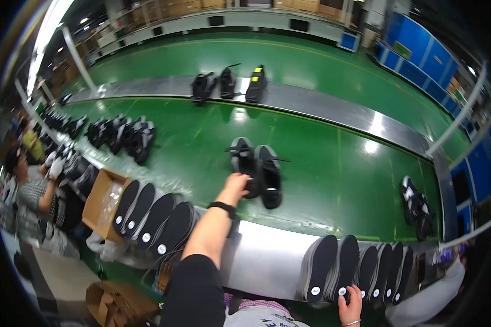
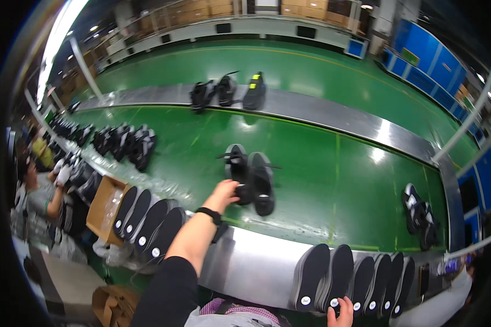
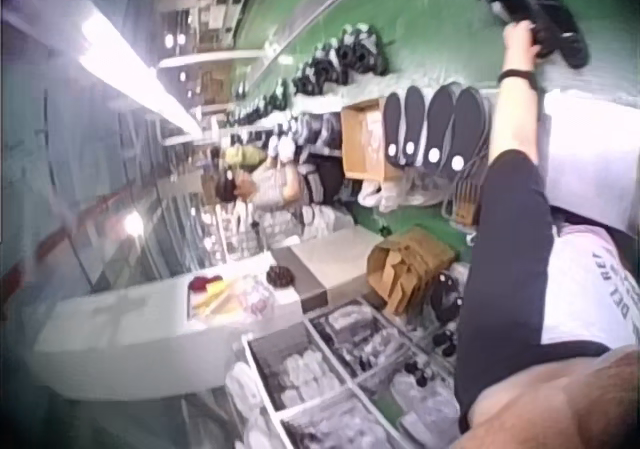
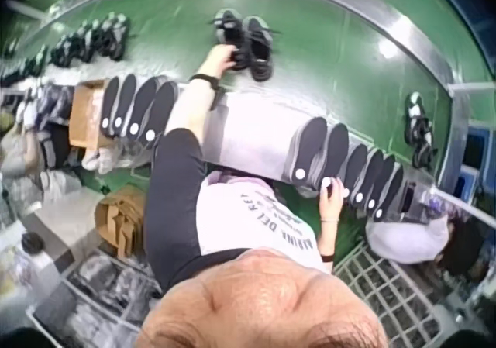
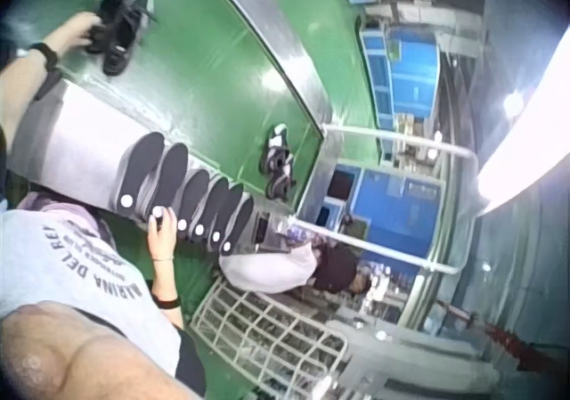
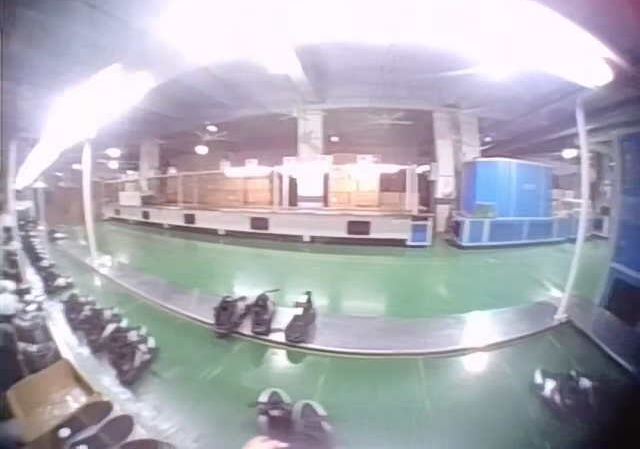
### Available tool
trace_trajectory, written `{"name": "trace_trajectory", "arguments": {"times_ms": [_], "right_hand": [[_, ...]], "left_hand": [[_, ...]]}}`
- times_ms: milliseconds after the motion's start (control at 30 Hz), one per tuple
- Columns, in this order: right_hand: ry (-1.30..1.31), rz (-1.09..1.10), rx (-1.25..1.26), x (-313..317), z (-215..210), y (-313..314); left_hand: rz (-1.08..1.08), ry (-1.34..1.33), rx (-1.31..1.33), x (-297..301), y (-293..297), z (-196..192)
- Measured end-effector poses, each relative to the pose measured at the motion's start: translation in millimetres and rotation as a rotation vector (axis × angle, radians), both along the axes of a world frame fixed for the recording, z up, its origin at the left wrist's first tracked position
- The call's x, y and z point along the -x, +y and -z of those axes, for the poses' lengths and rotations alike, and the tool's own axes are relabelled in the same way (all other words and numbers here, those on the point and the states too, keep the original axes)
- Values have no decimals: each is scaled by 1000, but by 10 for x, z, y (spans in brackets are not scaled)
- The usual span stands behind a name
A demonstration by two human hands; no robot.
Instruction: Inspecting shoes for quality and inserting insoles on a shoe manufacturing assembly line.
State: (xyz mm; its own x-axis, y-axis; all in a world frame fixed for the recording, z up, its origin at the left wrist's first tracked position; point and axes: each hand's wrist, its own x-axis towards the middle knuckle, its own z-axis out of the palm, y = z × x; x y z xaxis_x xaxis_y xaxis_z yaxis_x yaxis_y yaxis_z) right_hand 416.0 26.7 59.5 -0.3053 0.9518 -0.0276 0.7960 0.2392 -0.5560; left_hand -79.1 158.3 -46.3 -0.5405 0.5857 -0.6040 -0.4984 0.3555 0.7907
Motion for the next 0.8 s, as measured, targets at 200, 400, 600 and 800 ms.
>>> {"name": "trace_trajectory", "arguments": {"times_ms": [200, 400, 600, 800], "right_hand": [[221, -367, 85, 351, -178, 383], [224, -673, 582, 667, -24, 277], [117, -620, 1153, 940, -18, -250], [-72, -798, 1340, 1449, 268, -872]], "left_hand": [[-28, 670, -188, -991, -454, -23], [404, 1045, -1, -2011, -2100, -23], [891, 632, 166, -2290, -3330, -132], [411, 651, 134, -2340, -4371, -102]]}}
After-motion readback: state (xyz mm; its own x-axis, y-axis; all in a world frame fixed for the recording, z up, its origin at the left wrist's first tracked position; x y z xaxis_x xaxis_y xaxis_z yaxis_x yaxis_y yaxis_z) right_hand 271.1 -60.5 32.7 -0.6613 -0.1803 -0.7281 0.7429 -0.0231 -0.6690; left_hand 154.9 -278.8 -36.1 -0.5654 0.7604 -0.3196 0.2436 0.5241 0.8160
